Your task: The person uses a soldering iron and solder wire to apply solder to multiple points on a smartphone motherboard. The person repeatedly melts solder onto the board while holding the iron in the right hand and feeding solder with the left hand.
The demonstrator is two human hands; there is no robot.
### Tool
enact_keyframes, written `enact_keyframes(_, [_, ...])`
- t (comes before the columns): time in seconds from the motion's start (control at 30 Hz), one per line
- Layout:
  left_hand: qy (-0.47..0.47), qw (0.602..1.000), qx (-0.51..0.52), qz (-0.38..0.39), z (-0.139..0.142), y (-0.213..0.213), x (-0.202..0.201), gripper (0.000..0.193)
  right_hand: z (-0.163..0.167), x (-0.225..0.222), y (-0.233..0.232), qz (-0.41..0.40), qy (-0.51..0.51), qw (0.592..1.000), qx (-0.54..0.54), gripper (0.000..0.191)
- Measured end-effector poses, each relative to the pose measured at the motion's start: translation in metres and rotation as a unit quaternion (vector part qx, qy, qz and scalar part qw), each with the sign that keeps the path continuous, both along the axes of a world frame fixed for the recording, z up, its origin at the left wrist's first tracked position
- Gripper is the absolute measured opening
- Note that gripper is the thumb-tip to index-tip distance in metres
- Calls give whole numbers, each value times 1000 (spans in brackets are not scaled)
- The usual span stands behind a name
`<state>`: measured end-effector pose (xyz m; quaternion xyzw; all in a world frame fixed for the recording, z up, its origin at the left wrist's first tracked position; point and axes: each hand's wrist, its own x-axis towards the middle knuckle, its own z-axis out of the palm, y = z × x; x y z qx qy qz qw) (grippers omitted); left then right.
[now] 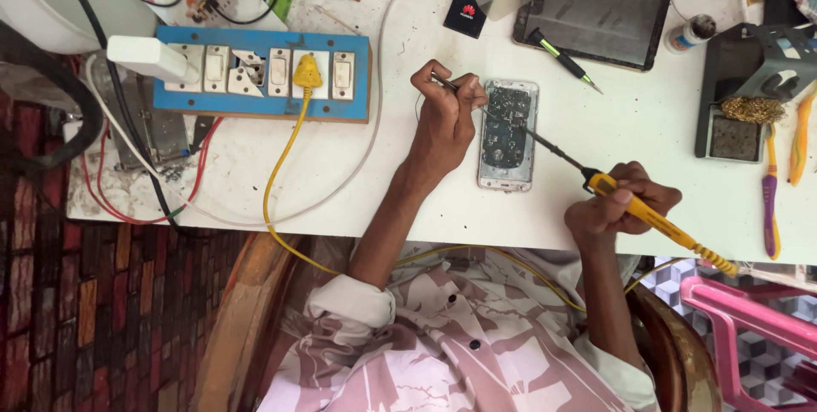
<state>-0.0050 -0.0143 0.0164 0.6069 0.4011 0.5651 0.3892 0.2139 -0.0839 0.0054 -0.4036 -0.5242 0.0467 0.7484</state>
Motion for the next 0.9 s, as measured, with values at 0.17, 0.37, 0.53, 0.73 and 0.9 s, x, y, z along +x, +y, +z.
enact_keyframes(0.17, [-2,1000,8,-2,-3,0,0,23,-1,2,-6,-5,17,999,-34,35])
enact_keyframes(0.37, [12,1000,7,2,-4,-2,0,22,8,-1,-15,-67,86,987,-115,38])
enact_keyframes(0.53, [0,1000,-10,1,-1,-2,-1,22,11,-9,-24,-48,211,959,-183,37])
enact_keyframes(0.73, [24,1000,5,-1,2,-2,-4,22,6,-6,-18,36,316,926,-202,35])
enact_keyframes(0.9, [11,1000,-4,-3,2,-1,-2,22,12,-4,-18,66,309,923,-221,35])
